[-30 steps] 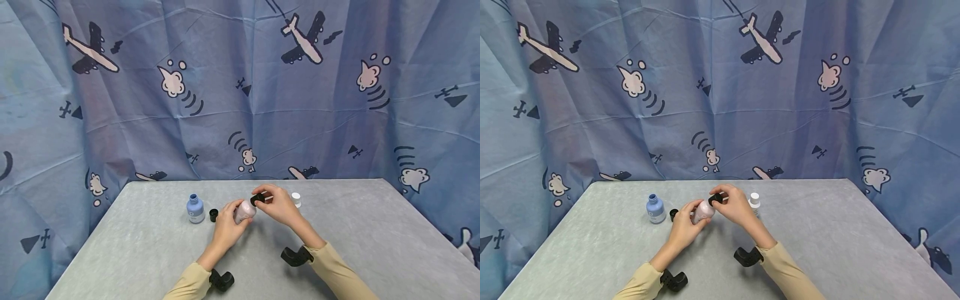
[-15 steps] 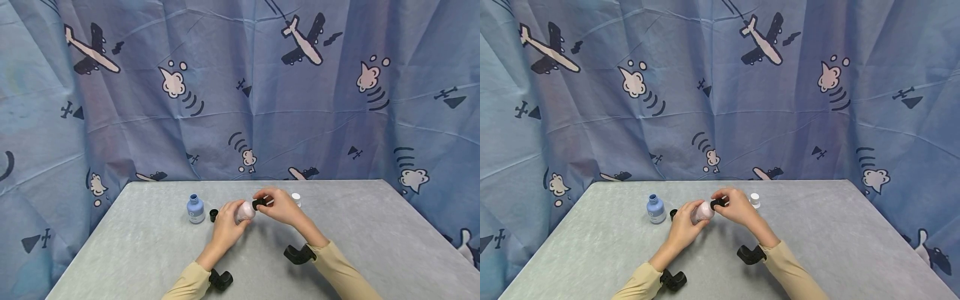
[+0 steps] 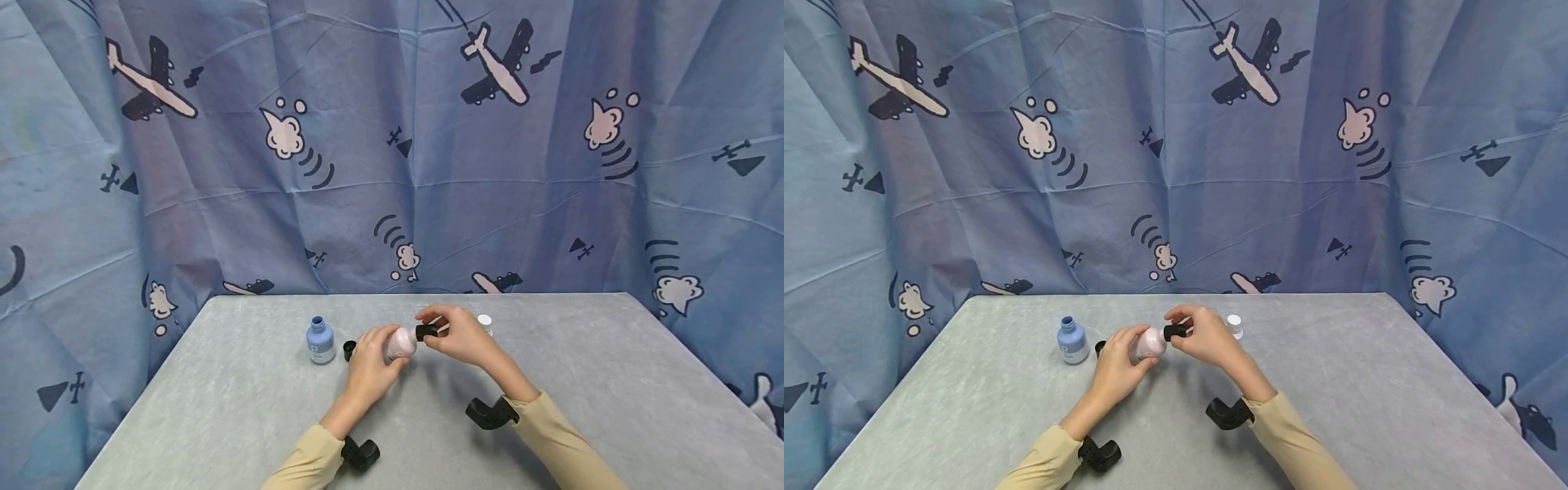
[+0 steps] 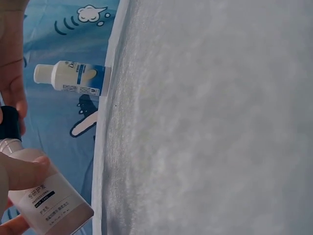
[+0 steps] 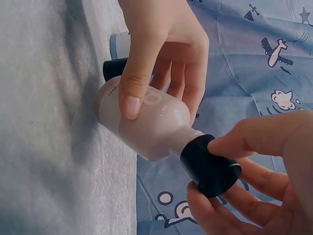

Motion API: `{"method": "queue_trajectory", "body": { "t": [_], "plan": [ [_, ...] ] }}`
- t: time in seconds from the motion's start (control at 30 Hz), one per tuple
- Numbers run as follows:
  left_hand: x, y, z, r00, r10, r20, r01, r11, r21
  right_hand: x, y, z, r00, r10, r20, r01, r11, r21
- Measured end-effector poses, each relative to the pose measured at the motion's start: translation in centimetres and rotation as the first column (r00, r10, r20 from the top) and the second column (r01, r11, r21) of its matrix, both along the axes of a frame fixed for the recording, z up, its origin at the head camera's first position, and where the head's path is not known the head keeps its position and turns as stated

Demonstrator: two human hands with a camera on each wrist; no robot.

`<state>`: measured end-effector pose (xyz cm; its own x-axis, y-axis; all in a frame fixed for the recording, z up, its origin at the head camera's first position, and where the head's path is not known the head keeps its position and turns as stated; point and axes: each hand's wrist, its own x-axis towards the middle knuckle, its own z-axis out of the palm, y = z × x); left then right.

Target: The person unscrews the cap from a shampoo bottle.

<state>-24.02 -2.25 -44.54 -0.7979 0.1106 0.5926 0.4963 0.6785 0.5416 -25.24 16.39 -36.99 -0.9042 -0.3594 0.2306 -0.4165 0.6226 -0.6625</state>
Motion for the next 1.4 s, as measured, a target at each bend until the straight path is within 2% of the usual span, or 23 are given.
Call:
{"method": "queue_trajectory", "body": {
  "t": [0.3,0.43,0.67,0.9,1.07,1.4],
  "plan": [
    [-0.1,0.0,0.1,1.0,0.012,-0.017,-0.012,1.0,-0.012,-0.1,0.3,0.0,1.0,0.022,0.003,-0.022,0.999,0.034],
    [-0.2,0.1,0.1,1.0,0.02,0.005,-0.02,1.0,-0.002,-0.1,0.4,-0.1,1.0,0.012,-0.016,-0.011,0.998,0.054],
    [-0.6,0.4,0.0,0.999,0.012,0.038,-0.015,0.997,0.076,-0.2,0.2,-0.6,0.997,-0.045,-0.058,0.045,0.999,0.0],
    [-1.0,0.9,-0.4,0.999,0.009,0.05,-0.017,0.986,0.167,-0.3,0.0,-0.9,0.992,-0.112,-0.063,0.108,0.992,-0.057],
    [-1.2,1.1,-0.5,0.996,-0.005,0.093,-0.016,0.975,0.222,-0.4,-0.1,-1.1,0.99,-0.118,-0.082,0.113,0.992,-0.057],
    [-1.2,1.0,-0.7,0.988,-0.01,0.155,-0.029,0.969,0.247,-0.4,-0.3,-1.9,0.984,-0.116,-0.137,0.114,0.993,-0.024]
  ]
}}
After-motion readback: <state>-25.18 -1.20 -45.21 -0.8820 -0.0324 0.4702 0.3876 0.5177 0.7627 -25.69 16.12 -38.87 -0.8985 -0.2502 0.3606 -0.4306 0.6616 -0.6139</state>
